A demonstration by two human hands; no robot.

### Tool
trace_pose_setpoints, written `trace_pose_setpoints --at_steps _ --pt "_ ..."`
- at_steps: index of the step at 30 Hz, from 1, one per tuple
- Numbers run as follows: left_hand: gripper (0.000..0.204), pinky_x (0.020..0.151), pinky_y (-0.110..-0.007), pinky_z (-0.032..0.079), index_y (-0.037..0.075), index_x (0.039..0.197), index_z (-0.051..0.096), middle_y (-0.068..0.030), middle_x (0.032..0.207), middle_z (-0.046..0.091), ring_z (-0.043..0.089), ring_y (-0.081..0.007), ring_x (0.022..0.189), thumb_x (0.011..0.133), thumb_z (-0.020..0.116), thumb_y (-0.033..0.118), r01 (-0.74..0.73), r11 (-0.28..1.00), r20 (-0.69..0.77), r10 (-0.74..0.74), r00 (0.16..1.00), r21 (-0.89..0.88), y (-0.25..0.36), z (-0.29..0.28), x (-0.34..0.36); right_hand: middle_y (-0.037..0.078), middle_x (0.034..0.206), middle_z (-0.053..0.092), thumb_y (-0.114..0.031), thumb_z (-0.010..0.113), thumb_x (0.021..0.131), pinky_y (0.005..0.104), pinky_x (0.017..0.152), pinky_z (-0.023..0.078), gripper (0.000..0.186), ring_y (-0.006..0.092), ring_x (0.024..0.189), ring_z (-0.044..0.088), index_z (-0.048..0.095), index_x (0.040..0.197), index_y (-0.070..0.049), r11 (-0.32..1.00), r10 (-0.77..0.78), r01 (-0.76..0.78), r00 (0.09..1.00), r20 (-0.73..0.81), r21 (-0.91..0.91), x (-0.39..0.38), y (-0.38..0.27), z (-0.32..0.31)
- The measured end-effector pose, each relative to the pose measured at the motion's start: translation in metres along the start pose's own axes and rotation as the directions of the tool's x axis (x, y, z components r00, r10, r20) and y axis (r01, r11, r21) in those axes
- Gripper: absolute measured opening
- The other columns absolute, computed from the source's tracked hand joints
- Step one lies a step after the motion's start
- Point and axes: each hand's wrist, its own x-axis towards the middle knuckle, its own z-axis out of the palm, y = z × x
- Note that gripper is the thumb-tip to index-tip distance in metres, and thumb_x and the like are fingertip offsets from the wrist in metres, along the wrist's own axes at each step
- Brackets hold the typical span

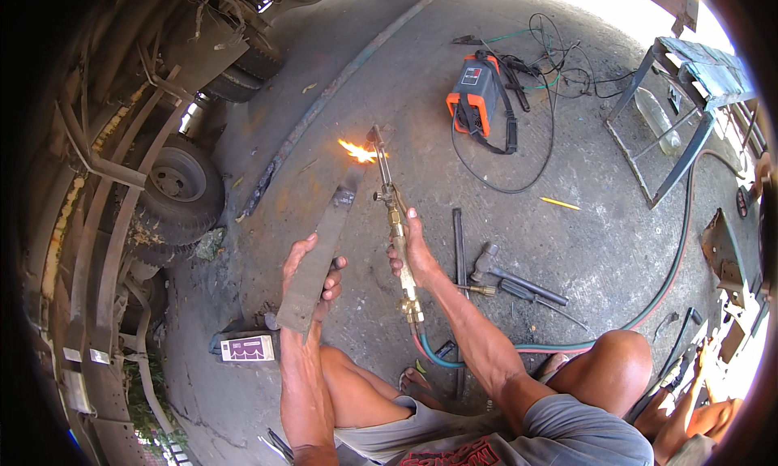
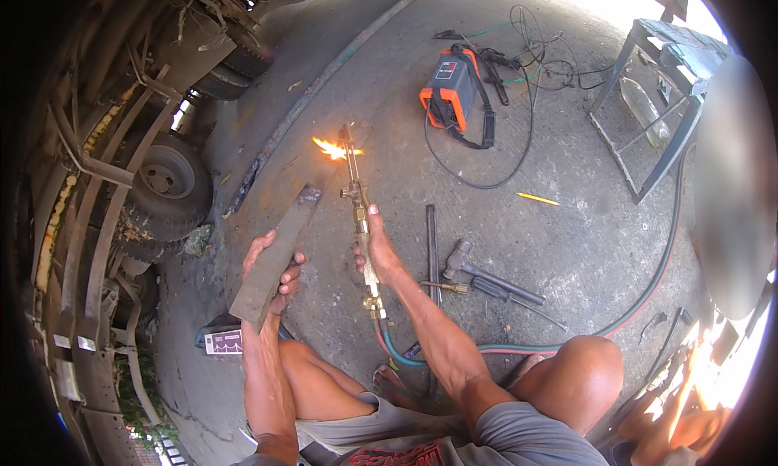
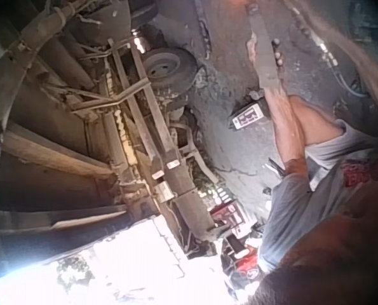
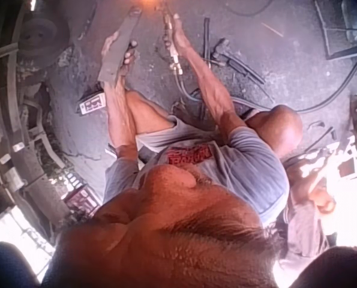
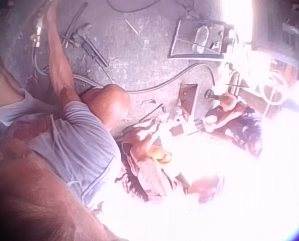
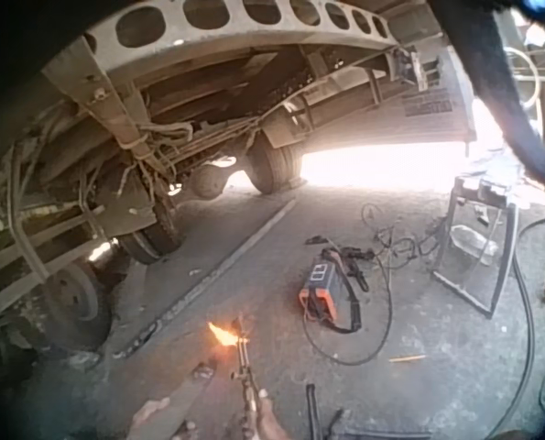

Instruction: The person heats a metal bar with a blowtorch until it glows red, then uses a hammer to strike and shape the heated section. The person repeats the heating and hammering process on the same metal bar.

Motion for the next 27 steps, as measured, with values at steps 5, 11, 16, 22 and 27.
trace_pose_setpoints --at_steps 5,11,16,22,27 --pt "0.036 0.032 -0.024 0.043 0.003 0.104 0.058 -0.0208 0.079 0.066 0.056 -0.0139 0.043 0.099 0.062 0.038 -0.022 1.000 0.013 0.022 1.000 0.005 -0.0011 -0.0007 -0.0005 -0.002 0.068 0.043 -0.101 0.028 0.082 0.0268 0.042 0.038 0.090 0.0084 0.049 0.039 0.042 0.098 -0.013 0.999 -0.040 0.040 0.999 -0.017 -0.022 0.0033 0.0010 -0.0011" --pt "0.038 0.032 -0.023 0.042 0.003 0.105 0.057 -0.0203 0.080 0.066 0.057 -0.0135 0.042 0.098 0.063 0.040 -0.017 0.999 -0.006 0.017 1.000 0.036 -0.0006 0.0015 -0.0024 -0.002 0.068 0.042 -0.100 0.029 0.082 0.0265 0.042 0.038 0.090 0.0083 0.049 0.040 0.043 0.099 -0.012 0.999 -0.043 0.043 0.999 -0.020 -0.003 0.0062 -0.0057 -0.0043" --pt "0.038 0.032 -0.023 0.042 0.004 0.106 0.058 -0.0199 0.080 0.066 0.057 -0.0133 0.043 0.098 0.063 0.040 -0.024 0.999 -0.005 0.024 1.000 0.045 -0.0016 0.0020 -0.0029 -0.001 0.071 0.043 -0.096 0.028 0.087 0.0285 0.044 0.039 0.086 0.0100 0.052 0.041 0.045 0.101 -0.013 0.999 -0.030 0.029 0.999 -0.034 -0.016 0.0045 -0.0056 -0.0040" --pt "0.036 0.032 -0.024 0.042 0.005 0.107 0.057 -0.0193 0.079 0.066 0.055 -0.0134 0.042 0.098 0.063 0.039 -0.022 0.998 -0.021 0.023 1.000 0.059 -0.0026 0.0035 -0.0023 0.000 0.072 0.044 -0.094 0.030 0.089 0.0298 0.045 0.039 0.086 0.0107 0.054 0.041 0.046 0.108 -0.012 1.000 0.017 -0.017 0.999 -0.032 -0.014 0.0053 -0.0029 -0.0022" --pt "0.035 0.033 -0.024 0.042 0.006 0.108 0.057 -0.0191 0.079 0.067 0.054 -0.0133 0.042 0.099 0.063 0.039 -0.027 0.996 -0.025 0.029 0.999 0.080 -0.0030 0.0036 -0.0016 0.000 0.071 0.044 -0.095 0.031 0.088 0.0297 0.045 0.039 0.087 0.0107 0.053 0.041 0.046 0.108 -0.011 0.999 -0.004 0.001 0.998 -0.063 -0.047 0.0109 -0.0019 -0.0038"
